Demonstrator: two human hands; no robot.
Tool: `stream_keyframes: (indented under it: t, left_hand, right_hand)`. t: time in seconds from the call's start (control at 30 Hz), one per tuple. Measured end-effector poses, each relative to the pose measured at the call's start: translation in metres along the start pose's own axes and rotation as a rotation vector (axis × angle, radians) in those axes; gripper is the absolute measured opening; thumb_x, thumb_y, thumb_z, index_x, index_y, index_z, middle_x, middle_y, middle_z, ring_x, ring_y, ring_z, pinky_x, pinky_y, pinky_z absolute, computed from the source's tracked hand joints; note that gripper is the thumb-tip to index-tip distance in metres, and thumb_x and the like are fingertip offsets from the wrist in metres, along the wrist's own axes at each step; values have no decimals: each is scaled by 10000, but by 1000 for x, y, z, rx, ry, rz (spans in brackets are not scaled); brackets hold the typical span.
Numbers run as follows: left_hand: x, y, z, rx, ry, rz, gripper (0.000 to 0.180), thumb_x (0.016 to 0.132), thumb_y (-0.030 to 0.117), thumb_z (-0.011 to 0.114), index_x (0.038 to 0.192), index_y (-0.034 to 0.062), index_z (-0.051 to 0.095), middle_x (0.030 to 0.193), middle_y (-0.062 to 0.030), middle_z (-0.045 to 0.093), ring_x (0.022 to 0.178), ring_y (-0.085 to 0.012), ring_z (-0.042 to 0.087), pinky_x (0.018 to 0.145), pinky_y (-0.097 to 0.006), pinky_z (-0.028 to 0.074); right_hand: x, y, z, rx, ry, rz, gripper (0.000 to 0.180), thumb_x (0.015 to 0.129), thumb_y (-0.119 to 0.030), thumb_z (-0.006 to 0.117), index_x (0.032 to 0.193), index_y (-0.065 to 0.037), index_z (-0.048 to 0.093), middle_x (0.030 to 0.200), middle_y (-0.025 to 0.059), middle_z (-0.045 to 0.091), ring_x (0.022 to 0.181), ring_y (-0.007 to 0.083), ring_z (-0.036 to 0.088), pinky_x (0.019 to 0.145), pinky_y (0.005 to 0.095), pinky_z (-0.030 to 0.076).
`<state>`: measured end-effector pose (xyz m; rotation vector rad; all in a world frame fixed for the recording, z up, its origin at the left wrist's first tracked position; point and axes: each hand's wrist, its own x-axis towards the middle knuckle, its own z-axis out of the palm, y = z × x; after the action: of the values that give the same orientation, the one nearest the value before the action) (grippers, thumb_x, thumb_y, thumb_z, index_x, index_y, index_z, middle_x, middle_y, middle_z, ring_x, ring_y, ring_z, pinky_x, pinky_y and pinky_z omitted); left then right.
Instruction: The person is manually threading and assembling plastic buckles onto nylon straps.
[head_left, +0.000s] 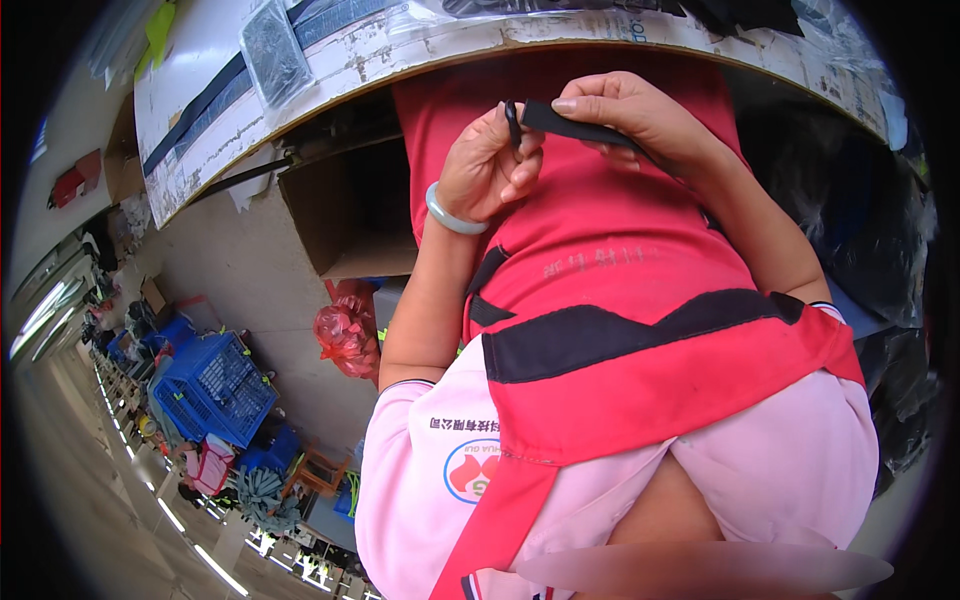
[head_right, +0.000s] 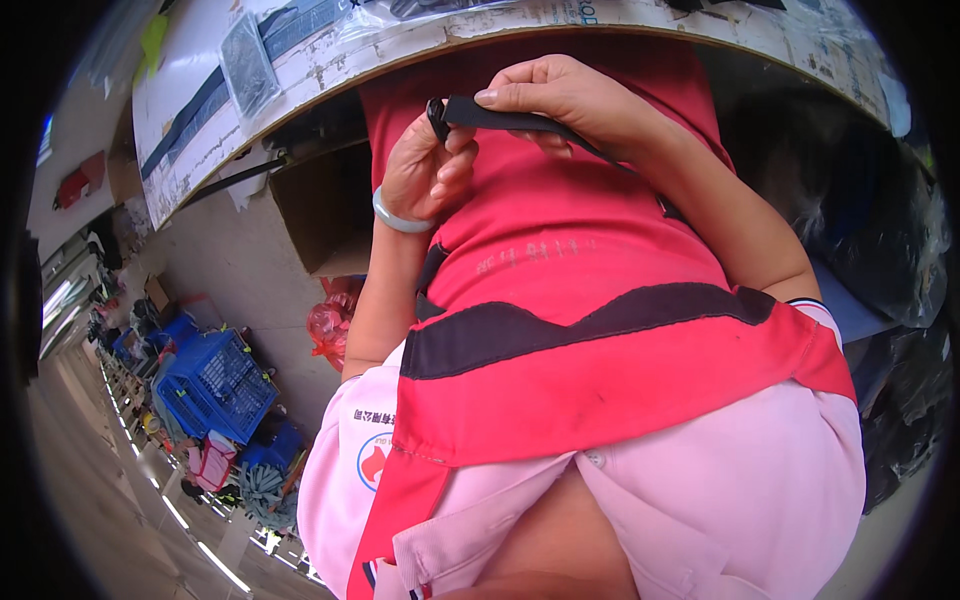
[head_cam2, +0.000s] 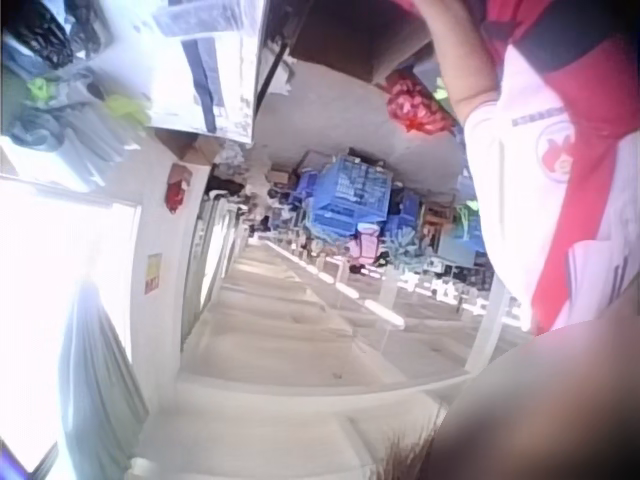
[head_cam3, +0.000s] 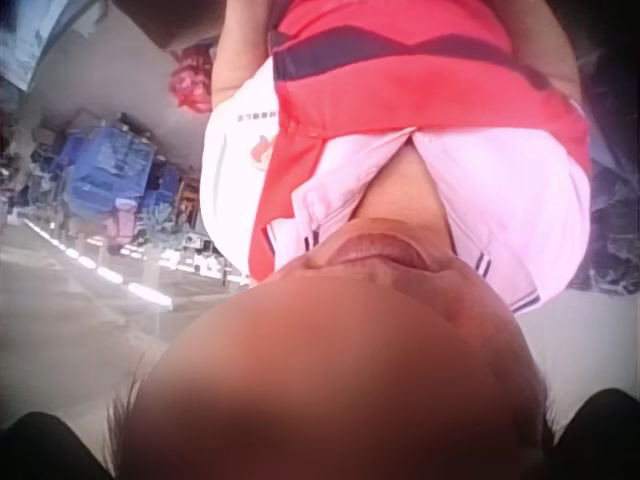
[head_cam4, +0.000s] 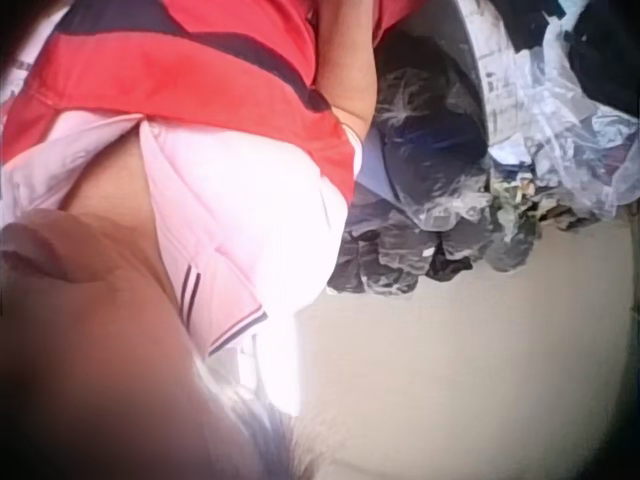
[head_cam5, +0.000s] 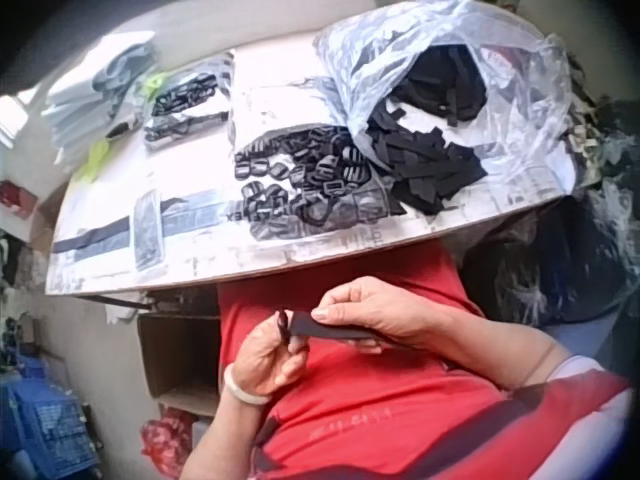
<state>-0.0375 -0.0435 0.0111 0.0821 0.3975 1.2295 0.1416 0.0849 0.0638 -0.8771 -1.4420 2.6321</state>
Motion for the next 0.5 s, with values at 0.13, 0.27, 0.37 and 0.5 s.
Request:
stream_keyframes:
  t: [0.13, 0.27, 0.37, 0.5]
  left_hand:
    - [6, -7, -8, -105, -50, -9, 147, 985, 199, 495, 987, 52, 506, 777, -31, 484, 562, -89, 449, 404, -156, 353]
    - [7, -12, -11, -128, -71, -22, 223, 984, 172, 489, 1183, 78, 521, 772, -16, 458, 565, -75, 422, 387, -155, 368]
    - [8, -12, -9, -172, -14, -22, 136, 967, 176, 528, 1043, 65, 508, 771, -27, 481, 562, -75, 422, 428, -152, 337]
    - [13, -12, -14, -115, -76, 12, 194, 967, 197, 534, 1109, 66, 522, 759, -29, 486, 559, -83, 418, 437, -165, 343]
  right_hand:
    - [1, 3, 7, 47, 47, 49, 224, 943, -257, 581, 835, -61, 573, 522, -43, 467, 364, 22, 375, 346, 175, 280]
    - [0, 6, 6, 37, 47, 52, 226, 940, -259, 586, 831, -61, 573, 522, -42, 466, 363, 22, 376, 346, 174, 287]
    - [0, 8, 5, 19, 50, 30, 231, 938, -263, 589, 828, -60, 573, 519, -44, 463, 362, 20, 373, 347, 172, 291]
    - [1, 9, 8, 95, 62, 30, 225, 938, -267, 591, 853, -58, 582, 545, -36, 479, 384, 16, 391, 351, 173, 299]
